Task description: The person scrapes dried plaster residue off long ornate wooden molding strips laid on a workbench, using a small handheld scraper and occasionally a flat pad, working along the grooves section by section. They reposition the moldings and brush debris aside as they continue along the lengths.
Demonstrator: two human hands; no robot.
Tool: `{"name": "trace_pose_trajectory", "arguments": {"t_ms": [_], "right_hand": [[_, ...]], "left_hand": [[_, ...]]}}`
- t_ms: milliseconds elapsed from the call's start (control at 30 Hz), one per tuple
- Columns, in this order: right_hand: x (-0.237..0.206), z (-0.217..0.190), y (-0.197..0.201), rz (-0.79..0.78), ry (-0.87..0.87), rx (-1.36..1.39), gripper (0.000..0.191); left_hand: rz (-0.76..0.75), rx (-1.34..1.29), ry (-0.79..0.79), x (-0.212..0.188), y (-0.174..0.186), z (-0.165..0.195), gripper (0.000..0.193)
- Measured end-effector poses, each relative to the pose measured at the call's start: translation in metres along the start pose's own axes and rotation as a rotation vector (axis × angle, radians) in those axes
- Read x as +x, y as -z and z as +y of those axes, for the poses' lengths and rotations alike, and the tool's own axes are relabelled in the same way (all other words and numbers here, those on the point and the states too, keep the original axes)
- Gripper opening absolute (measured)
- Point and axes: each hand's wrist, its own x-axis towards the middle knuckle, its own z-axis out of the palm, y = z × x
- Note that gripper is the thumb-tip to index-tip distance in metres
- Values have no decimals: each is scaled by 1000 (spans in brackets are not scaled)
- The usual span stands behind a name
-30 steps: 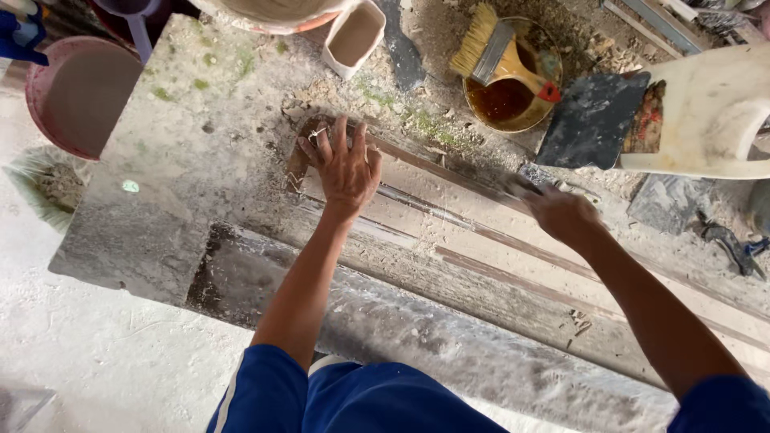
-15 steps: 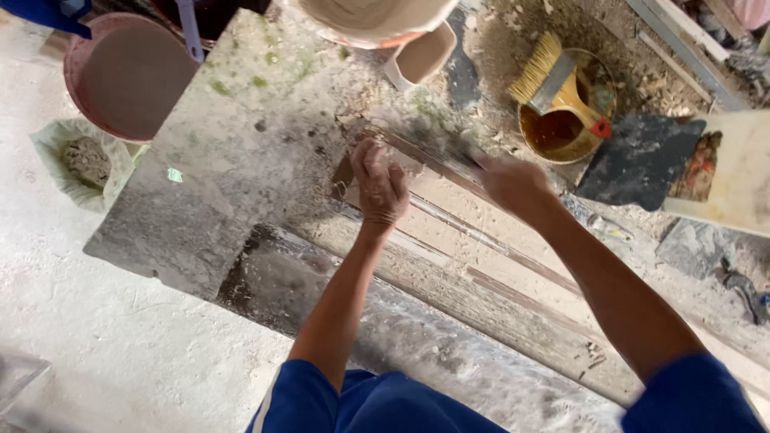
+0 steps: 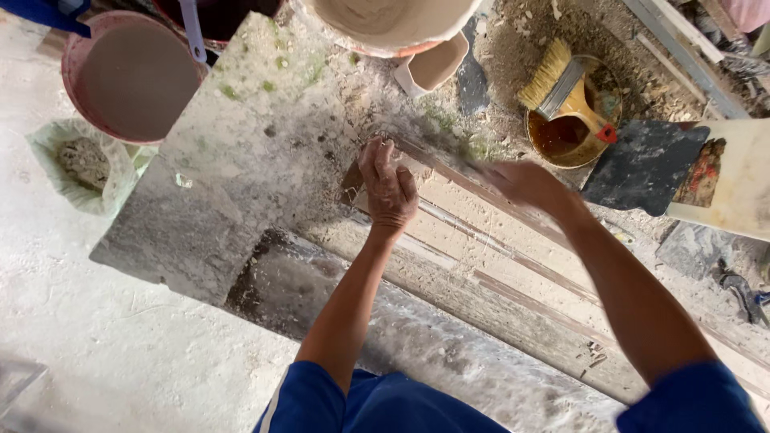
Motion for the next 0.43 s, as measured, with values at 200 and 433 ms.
{"name": "trace_pose_trajectory", "arguments": {"t_ms": [200, 433], "right_hand": [[-7, 2, 1, -68, 97, 173, 64], [64, -146, 57, 104, 233, -15, 49]], "left_hand": [[11, 12, 9, 3, -3, 6, 43], [-6, -50, 1, 1, 7, -1, 43]]}}
